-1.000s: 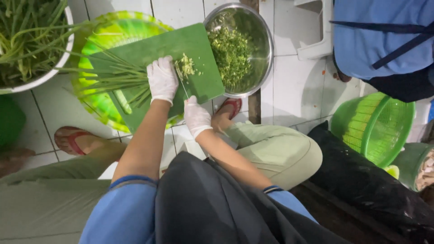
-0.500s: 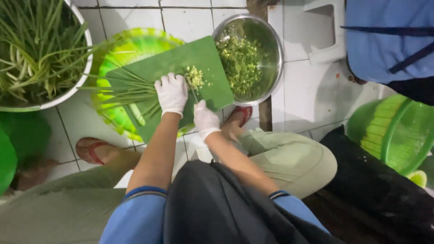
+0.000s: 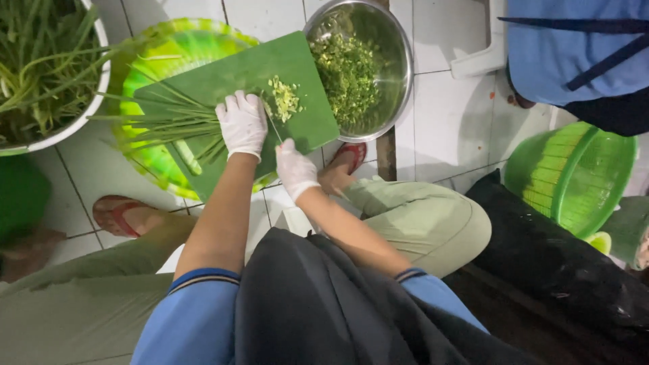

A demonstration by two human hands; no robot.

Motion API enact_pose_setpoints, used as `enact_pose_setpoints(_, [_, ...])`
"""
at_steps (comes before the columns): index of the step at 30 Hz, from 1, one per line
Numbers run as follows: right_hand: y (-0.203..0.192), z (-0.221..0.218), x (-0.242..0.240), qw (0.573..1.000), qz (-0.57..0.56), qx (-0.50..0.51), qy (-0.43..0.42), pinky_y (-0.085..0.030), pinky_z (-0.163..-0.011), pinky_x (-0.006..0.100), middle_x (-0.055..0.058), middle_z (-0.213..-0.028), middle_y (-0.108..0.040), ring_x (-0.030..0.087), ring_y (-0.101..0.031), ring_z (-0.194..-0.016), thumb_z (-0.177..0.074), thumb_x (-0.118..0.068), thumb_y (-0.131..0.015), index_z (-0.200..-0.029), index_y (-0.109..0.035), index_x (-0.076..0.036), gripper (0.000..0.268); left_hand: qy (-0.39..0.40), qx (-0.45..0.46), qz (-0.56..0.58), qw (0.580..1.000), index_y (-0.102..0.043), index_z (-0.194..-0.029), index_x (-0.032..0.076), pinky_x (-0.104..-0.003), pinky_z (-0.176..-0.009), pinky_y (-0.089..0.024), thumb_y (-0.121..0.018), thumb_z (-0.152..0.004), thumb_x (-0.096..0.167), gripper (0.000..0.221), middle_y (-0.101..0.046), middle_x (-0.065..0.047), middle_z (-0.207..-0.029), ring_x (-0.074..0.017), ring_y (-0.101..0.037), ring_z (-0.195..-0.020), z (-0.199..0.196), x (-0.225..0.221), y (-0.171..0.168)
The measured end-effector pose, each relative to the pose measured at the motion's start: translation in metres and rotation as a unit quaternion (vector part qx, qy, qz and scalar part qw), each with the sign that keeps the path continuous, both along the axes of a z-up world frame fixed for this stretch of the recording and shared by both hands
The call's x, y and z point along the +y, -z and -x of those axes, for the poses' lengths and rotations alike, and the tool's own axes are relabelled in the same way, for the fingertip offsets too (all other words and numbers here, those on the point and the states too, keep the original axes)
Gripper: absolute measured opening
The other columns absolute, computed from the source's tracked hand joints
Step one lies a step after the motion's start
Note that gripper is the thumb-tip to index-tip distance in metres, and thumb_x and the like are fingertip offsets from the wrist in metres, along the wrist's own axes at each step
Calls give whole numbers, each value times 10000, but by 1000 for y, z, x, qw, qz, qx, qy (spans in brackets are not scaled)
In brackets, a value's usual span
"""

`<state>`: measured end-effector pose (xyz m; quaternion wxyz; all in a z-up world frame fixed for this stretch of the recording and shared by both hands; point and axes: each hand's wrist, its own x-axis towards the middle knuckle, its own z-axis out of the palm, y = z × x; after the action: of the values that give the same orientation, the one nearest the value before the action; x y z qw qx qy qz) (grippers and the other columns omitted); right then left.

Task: Chopping green onions into small pieces on a cutting board using a knife

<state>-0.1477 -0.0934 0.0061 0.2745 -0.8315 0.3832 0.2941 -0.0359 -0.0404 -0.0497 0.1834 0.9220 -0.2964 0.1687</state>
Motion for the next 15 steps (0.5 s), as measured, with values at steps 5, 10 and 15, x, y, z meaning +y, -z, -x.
enact_pose_setpoints(5, [-3,-6,-9,999,22,33,-4,-456,-877,524,200,-882,-660,400,-628,-967,-972,-421,-216,-1061,-335,-137,321,-6,-8,10,1000,-472,-753,120,-374,-694,-383,-557,-803,217,138,-470,-60,-785,-244,-495,-759,-2,0,2])
enact_pose_setpoints(10, [-9,29,6,989,112,3,-91,-520,-745,492,185,-698,-661,394,-678,-784,-980,-426,-263,-1033,-356,-100,343,-5,8,7,1000,-489,-770,98,-375,-701,-388,-566,-808,243,169,-481,-60,-809,-250,-496,-772,6,6,11])
enact_pose_setpoints(15, [16,19,5,987,117,-28,-102,-525,-712,520,198,-697,-664,390,-682,-760,-992,-356,-253,-1075,-366,-60,327,4,28,19,999,-477,-774,83,-382,-716,-366,-512,-844,198,139,-450,-70,-792,-258,-472,-775,-2,1,13])
